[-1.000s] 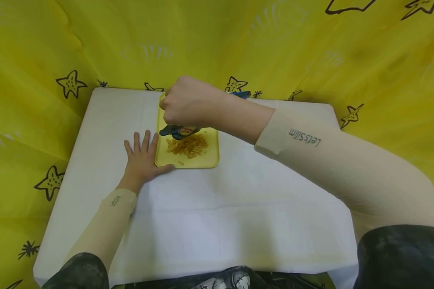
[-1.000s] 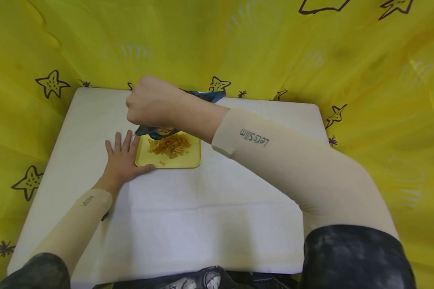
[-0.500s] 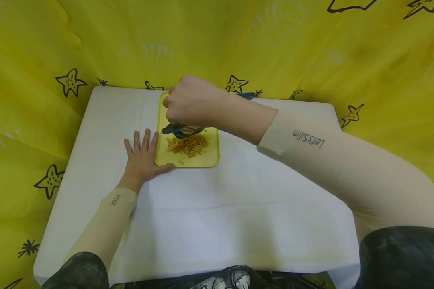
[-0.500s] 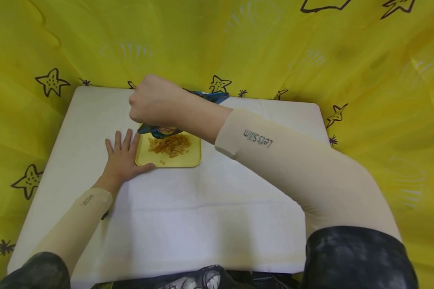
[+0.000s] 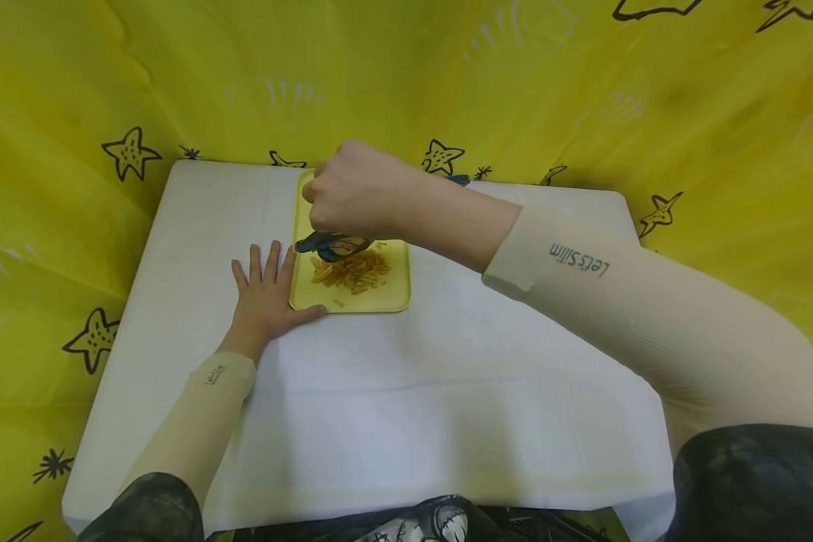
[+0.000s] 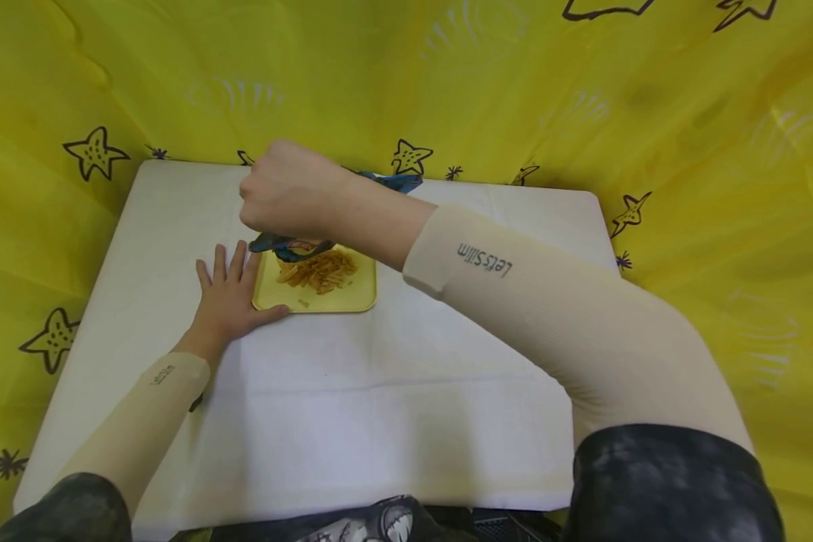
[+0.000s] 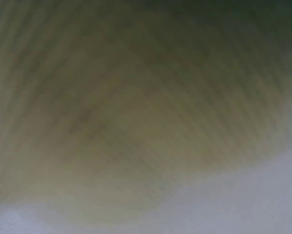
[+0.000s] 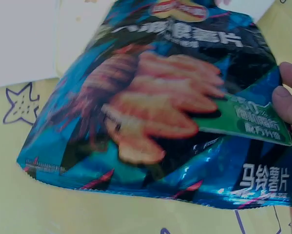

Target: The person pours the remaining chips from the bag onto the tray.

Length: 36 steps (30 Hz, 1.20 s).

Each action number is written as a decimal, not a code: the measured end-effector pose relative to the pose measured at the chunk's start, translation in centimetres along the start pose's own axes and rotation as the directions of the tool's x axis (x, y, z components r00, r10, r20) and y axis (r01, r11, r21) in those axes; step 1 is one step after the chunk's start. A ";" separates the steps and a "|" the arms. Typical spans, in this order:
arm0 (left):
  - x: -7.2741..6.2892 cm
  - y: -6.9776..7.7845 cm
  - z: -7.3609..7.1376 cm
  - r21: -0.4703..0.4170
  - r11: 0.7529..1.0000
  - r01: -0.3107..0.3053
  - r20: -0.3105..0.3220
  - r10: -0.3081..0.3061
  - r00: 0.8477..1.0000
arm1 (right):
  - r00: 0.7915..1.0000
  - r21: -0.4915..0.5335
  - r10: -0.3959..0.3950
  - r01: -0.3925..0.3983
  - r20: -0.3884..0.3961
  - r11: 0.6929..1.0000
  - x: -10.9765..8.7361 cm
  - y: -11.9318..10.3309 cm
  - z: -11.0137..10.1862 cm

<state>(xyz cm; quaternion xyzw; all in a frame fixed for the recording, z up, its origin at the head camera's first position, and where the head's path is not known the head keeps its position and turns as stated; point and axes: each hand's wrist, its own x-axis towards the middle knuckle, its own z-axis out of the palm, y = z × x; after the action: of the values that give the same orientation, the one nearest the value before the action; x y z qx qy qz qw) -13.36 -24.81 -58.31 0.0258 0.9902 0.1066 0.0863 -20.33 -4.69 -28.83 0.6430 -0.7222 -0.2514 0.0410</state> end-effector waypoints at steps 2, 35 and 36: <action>0.0 -0.1 -0.1 -0.006 1.000 0.001 -0.003 -0.001 1.000 | 1.000 0.005 0.002 -0.002 -0.002 1.000 0.1 0.0 -0.1; -0.1 -0.3 0.1 -0.004 1.000 -0.012 -0.044 0.011 0.999 | 0.571 0.976 0.821 -0.178 0.002 0.122 -14.4 -0.2 13.9; -0.3 -0.3 0.1 -0.007 1.000 -0.014 -0.043 0.013 0.999 | 0.529 0.990 0.848 -0.134 0.027 0.052 -14.8 -0.8 14.8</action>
<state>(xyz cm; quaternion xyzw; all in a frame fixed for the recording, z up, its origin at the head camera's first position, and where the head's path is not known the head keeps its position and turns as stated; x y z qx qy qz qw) -13.10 -25.13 -58.42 0.0300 0.9913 0.1111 0.0646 -22.71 13.90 -38.15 0.2530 -0.8472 0.4664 -0.0272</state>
